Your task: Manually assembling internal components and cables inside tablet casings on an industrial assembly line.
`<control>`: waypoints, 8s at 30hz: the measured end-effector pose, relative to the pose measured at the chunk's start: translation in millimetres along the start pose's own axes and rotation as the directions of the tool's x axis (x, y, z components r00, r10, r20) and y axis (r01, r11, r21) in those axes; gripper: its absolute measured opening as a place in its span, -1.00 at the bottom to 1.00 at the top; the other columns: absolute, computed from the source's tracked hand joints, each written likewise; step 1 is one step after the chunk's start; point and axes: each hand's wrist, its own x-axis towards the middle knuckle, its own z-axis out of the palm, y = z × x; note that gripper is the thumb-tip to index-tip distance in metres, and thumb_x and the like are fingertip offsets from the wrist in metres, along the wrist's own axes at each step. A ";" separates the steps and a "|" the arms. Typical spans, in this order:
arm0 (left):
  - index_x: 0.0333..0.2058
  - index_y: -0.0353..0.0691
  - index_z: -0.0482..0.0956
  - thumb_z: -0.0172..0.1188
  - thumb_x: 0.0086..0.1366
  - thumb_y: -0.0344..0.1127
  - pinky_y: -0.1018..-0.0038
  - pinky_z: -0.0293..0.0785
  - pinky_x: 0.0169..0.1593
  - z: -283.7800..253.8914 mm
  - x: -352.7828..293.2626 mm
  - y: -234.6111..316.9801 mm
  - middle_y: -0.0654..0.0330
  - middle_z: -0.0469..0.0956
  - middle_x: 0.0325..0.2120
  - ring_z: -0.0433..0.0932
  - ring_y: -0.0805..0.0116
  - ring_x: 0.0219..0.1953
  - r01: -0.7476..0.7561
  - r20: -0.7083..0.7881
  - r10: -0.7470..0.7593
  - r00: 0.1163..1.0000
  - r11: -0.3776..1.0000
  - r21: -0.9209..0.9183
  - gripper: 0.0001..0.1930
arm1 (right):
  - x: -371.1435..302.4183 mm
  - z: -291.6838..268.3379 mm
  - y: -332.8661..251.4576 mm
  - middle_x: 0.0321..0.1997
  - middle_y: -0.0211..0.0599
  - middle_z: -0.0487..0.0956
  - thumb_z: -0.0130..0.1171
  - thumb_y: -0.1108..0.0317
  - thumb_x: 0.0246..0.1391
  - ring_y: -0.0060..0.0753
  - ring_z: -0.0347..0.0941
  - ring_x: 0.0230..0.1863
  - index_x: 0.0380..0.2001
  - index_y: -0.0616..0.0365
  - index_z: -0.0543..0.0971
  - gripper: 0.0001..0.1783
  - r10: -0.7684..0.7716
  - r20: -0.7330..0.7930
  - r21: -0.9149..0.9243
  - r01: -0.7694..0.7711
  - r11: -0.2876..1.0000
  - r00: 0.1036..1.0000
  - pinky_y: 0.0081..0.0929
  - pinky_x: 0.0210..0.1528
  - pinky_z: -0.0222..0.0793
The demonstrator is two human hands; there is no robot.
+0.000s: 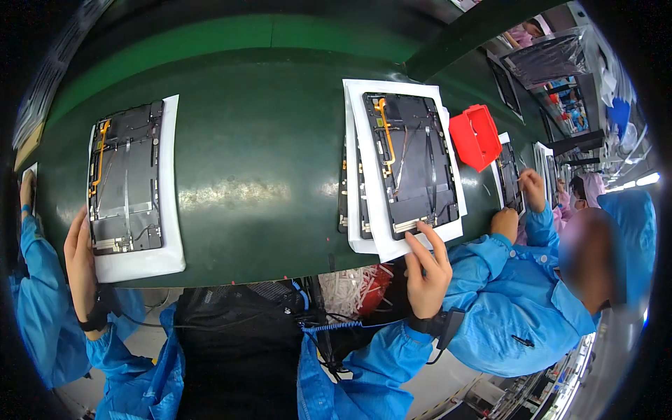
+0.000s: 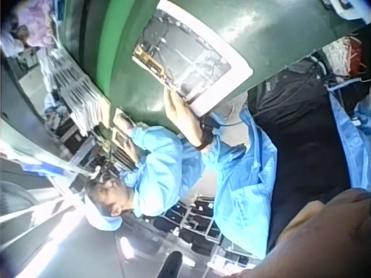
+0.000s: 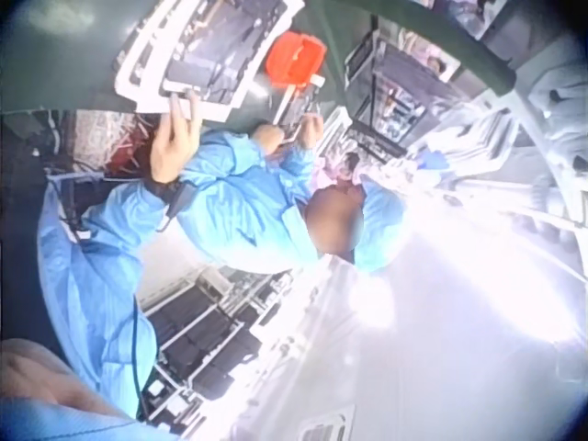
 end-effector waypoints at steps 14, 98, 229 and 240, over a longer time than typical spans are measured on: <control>-0.05 -0.41 0.68 0.32 0.18 -0.54 0.23 0.59 0.11 104.3 -68.6 49.7 -0.10 0.66 -0.04 0.68 -0.03 0.00 -0.707 0.311 0.651 0.692 0.698 0.113 -0.68 | 12.4 -7.3 10.0 0.13 -0.06 0.66 0.19 0.69 0.24 -0.61 0.50 -0.51 -0.12 0.45 0.72 -0.80 0.064 0.112 0.302 -0.096 0.949 0.992 -0.65 -0.50 0.42; 0.24 -0.10 0.57 0.46 0.19 0.06 -0.09 0.31 0.42 138.8 -84.8 22.2 -0.02 0.29 0.43 0.30 -0.20 0.39 -0.765 0.543 0.544 0.640 0.520 0.380 -0.31 | 30.8 133.1 -136.1 0.00 -0.06 0.67 0.16 0.66 0.28 -0.25 0.65 -0.05 -0.09 0.37 0.68 -0.80 -0.252 0.287 0.441 0.106 0.891 0.924 -0.45 0.03 0.53; 0.04 0.07 0.74 0.51 0.11 -0.08 0.14 0.51 0.18 136.6 -63.2 26.1 0.15 0.58 0.22 0.52 0.06 0.26 -0.901 0.768 0.554 0.322 0.427 0.070 -0.52 | 41.9 145.0 -141.2 0.18 -0.17 0.61 0.49 0.49 -0.10 -0.07 0.56 0.14 -0.35 0.13 0.74 -0.83 -0.362 0.275 0.146 0.334 0.931 0.891 -0.23 0.14 0.33; 0.08 0.08 0.75 0.51 0.11 -0.07 0.16 0.52 0.16 139.9 -61.7 27.7 0.15 0.55 0.23 0.51 0.06 0.28 -0.899 0.794 0.527 0.305 0.435 0.056 -0.50 | 42.4 145.1 -138.2 0.16 -0.22 0.61 0.49 0.48 -0.09 -0.12 0.56 0.13 -0.35 0.11 0.73 -0.83 -0.346 0.277 0.126 0.324 0.938 0.896 -0.25 0.14 0.32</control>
